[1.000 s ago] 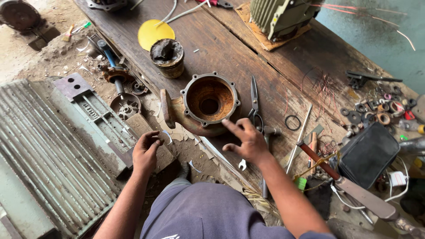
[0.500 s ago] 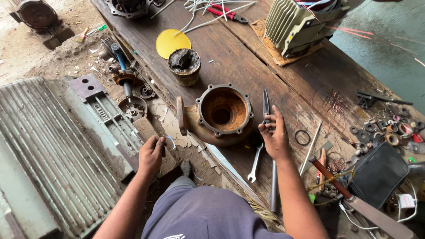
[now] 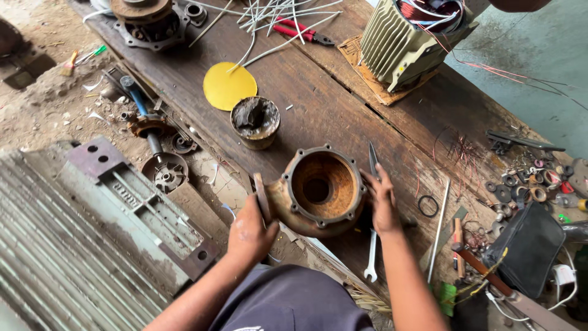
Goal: The person repeatedly touches and points at the inner and outer surfaces of a cylindrical metal housing on a workbench. They also briefly touch a small container of dark paste. The person does not use any tools and does not complete a repair or cleaning action.
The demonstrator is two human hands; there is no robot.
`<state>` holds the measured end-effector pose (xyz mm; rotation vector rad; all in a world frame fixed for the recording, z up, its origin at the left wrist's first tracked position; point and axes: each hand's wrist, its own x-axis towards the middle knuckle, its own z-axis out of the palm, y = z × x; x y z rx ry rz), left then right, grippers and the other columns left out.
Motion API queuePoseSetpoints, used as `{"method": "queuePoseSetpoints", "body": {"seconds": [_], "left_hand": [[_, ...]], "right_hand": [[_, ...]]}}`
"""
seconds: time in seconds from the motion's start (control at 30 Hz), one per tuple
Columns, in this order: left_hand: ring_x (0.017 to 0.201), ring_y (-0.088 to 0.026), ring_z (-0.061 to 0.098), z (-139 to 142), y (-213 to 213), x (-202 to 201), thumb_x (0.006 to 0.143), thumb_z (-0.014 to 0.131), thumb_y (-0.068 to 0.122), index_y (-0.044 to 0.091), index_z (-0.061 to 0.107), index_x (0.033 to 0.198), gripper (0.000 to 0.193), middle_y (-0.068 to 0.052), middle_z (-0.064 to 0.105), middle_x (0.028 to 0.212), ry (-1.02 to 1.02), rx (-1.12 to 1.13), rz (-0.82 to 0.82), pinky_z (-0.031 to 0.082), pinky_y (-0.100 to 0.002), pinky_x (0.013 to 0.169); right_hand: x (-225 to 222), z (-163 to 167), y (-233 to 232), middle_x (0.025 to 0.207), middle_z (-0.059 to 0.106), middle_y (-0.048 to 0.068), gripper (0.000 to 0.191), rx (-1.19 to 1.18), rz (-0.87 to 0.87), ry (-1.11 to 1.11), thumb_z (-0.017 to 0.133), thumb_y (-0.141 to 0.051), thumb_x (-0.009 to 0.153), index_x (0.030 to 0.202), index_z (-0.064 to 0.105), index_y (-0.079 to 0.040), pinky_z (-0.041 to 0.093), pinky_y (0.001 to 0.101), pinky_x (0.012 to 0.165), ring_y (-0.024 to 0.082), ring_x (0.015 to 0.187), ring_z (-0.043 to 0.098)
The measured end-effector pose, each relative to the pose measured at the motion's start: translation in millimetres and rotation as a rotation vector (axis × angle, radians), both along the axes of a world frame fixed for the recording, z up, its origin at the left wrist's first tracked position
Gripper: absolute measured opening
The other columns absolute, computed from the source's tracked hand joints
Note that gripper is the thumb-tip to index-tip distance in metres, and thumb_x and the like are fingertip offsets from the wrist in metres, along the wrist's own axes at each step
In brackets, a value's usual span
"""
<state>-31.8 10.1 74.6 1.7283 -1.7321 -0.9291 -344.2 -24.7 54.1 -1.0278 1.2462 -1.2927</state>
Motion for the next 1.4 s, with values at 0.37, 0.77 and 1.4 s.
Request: {"method": "queuePoseSetpoints", "body": {"seconds": [0.37,0.77,1.4], "left_hand": [[0.096,-0.047,0.064,7,-73,-5,0.074,0.072,0.016,0.002,0.045,0.104,0.042,-0.025,0.067,0.096,-0.065,-0.036,-0.198,0.051,-0.057,0.082],[0.087,-0.040,0.074,-2,-133,-18,0.083,0.063,0.010,0.001,0.059,0.102,0.022,-0.022,0.074,0.091,-0.392,-0.061,-0.417,0.059,-0.049,0.075],[0.114,-0.029,0.067,99,-237,-117,0.089,0.068,0.049,0.024,0.068,0.127,0.046,-0.006,0.071,0.123,-0.883,-0.150,-0.820,0.057,-0.046,0.086]], "right_hand": [[-4,-34,52,0.162,0.031,0.029,0.115,0.030,-0.252,0.063,0.048,-0.091,0.076,0.163,0.021,-0.020,0.030,0.0587,0.114,0.040,0.148,0.034],[-28,22,-14,0.150,0.057,0.020,0.112,-0.022,-0.021,0.375,0.046,-0.088,0.084,0.163,0.026,-0.012,0.033,0.0524,0.119,0.032,0.143,0.047],[-11,67,-21,0.134,0.070,0.014,0.101,0.038,-0.200,0.748,0.033,-0.088,0.087,0.158,0.044,-0.017,0.039,0.0411,0.112,0.024,0.123,0.063]]}}
